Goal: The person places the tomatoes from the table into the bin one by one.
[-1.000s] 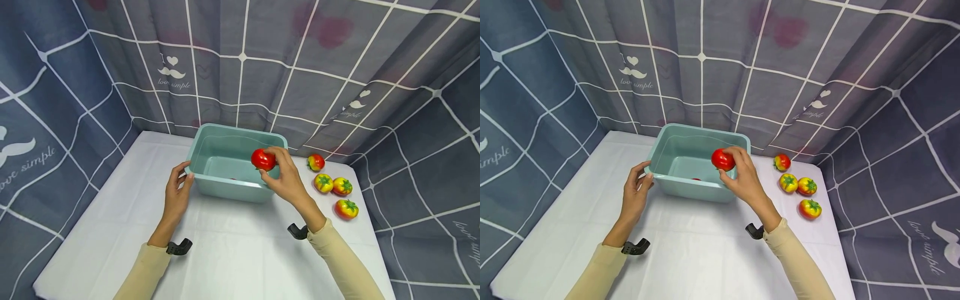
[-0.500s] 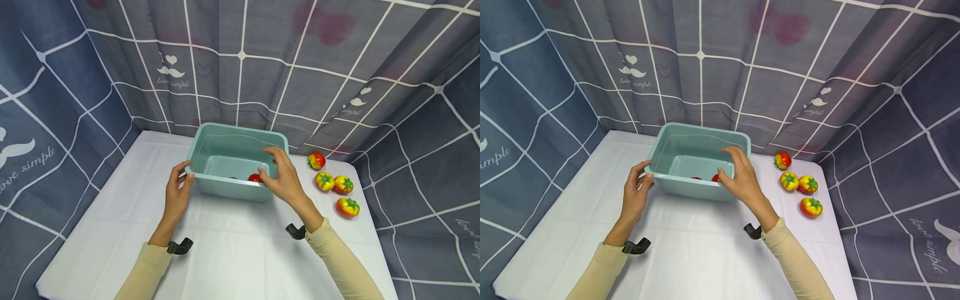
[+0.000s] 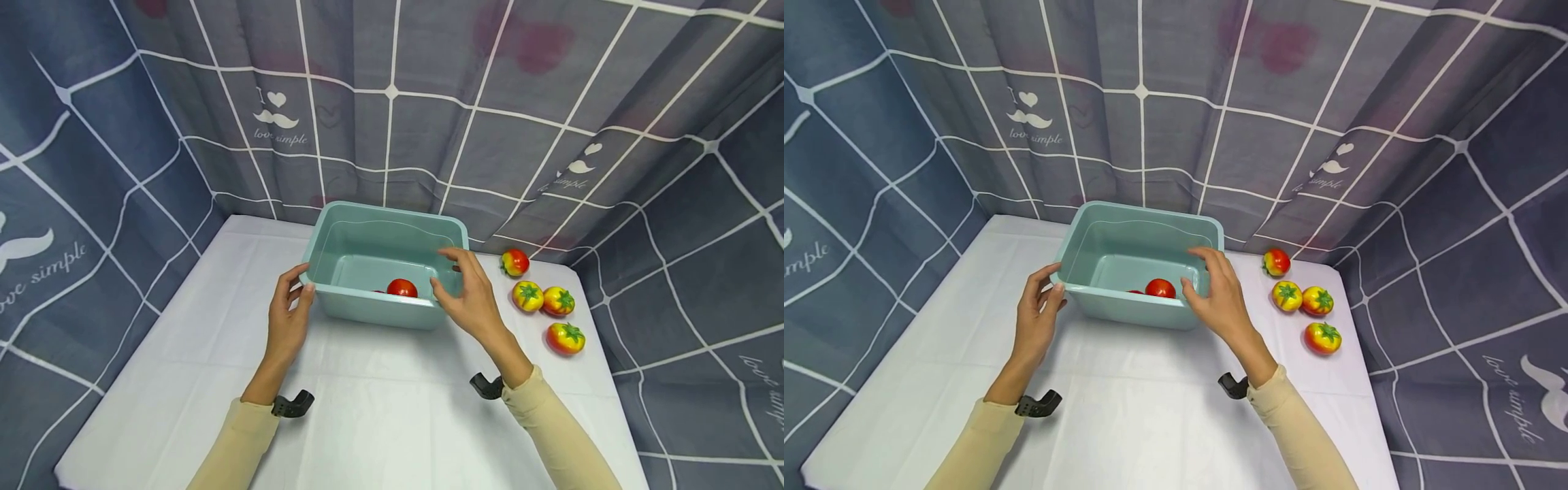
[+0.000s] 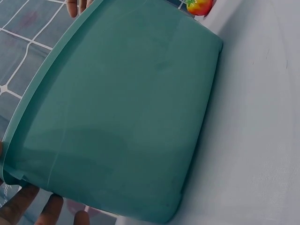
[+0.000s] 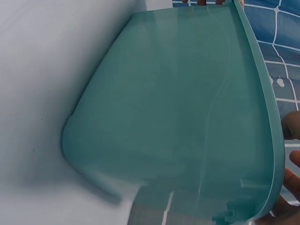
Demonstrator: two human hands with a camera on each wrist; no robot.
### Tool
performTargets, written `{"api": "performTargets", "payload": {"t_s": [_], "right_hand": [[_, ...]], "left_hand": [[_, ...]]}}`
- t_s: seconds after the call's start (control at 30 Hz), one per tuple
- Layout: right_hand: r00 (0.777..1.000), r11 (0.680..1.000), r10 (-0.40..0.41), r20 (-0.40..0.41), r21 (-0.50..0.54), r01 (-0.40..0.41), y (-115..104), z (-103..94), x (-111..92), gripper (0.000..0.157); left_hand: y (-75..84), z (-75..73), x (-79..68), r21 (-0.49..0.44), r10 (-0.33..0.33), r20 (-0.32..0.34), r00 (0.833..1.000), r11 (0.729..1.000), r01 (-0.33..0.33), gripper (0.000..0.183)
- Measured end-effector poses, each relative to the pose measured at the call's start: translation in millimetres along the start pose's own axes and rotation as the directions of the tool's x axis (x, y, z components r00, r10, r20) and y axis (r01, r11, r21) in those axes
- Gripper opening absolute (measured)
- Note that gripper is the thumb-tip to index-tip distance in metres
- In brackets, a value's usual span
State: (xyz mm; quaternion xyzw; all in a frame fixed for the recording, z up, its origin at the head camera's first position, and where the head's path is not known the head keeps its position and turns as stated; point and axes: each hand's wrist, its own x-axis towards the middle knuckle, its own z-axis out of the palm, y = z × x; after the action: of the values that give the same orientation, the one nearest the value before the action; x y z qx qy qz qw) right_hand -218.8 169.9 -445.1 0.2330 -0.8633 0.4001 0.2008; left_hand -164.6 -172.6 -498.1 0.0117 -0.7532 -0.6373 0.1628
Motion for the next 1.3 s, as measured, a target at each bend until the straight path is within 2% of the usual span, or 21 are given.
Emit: {"api": "performTargets", "payload": {"t_s": [0.13, 0.23, 0.43, 0.53, 0.67, 0.83, 0.9, 1.0, 1.07, 1.17, 1.3], "right_hand": [[0.997, 1.0, 0.027, -0.071, 0.01, -0.027, 7, -5.8, -6, 0.049], [0.987, 0.998, 0.056, -0.15, 0.014, -0.055, 19, -11.6, -12, 0.044], [0.941, 0.985, 0.168, -0.293, 0.02, -0.17, 55, -28.4, -37, 0.043], [0.897, 0.963, 0.257, -0.359, 0.017, -0.269, 75, -40.3, -60, 0.043], [0.813, 0.905, 0.379, -0.442, -0.006, -0.425, 97, -60.1, -94, 0.046], [0.712, 0.788, 0.502, -0.49, -0.078, -0.61, 120, -83.3, -134, 0.059], [0.672, 0.731, 0.56, -0.485, -0.093, -0.676, 126, -88.9, -147, 0.065], [0.62, 0.666, 0.629, -0.468, -0.087, -0.741, 133, -92.3, -163, 0.068], [0.602, 0.645, 0.659, -0.451, -0.074, -0.761, 136, -91.9, -171, 0.069], [0.587, 0.635, 0.681, -0.438, -0.047, -0.771, 139, -90.5, -176, 0.068], [0.58, 0.633, 0.685, -0.44, -0.034, -0.773, 141, -88.8, -177, 0.069]], "left_hand": [[-0.8, 0.4, -0.4, -0.001, 0.001, 0.001, 1.0, 1.0, -0.001, 0.044], [-1.0, 0.5, -0.8, 0.003, -0.001, -0.003, 1.0, 1.0, 0.001, 0.043], [-3.0, 0.2, -1.4, 0.014, 0.001, -0.007, 1.0, 1.0, -0.001, 0.043], [-3.1, 0.3, -1.7, 0.009, 0.004, -0.007, 1.0, 1.0, -0.004, 0.043], [-3.3, 0.7, -0.9, 0.001, 0.009, 0.001, 1.0, 1.0, -0.009, 0.043], [-4.0, 0.4, -0.7, 0.004, 0.006, -0.004, 1.0, 1.0, -0.006, 0.043], [-4.4, 0.3, -1.5, 0.005, 0.005, -0.007, 1.0, 1.0, -0.005, 0.043], [-5.1, 0.1, -2.5, 0.012, 0.004, -0.008, 1.0, 1.0, -0.004, 0.043], [-5.3, 0.1, -2.4, 0.013, 0.008, -0.01, 1.0, 1.0, -0.008, 0.043], [-5.1, 0.3, -1.1, 0.015, 0.015, -0.013, 1.0, 1.0, -0.015, 0.043], [-5.1, 1.2, 0.3, 0.013, 0.016, -0.01, 1.0, 1.0, -0.016, 0.043]]}}
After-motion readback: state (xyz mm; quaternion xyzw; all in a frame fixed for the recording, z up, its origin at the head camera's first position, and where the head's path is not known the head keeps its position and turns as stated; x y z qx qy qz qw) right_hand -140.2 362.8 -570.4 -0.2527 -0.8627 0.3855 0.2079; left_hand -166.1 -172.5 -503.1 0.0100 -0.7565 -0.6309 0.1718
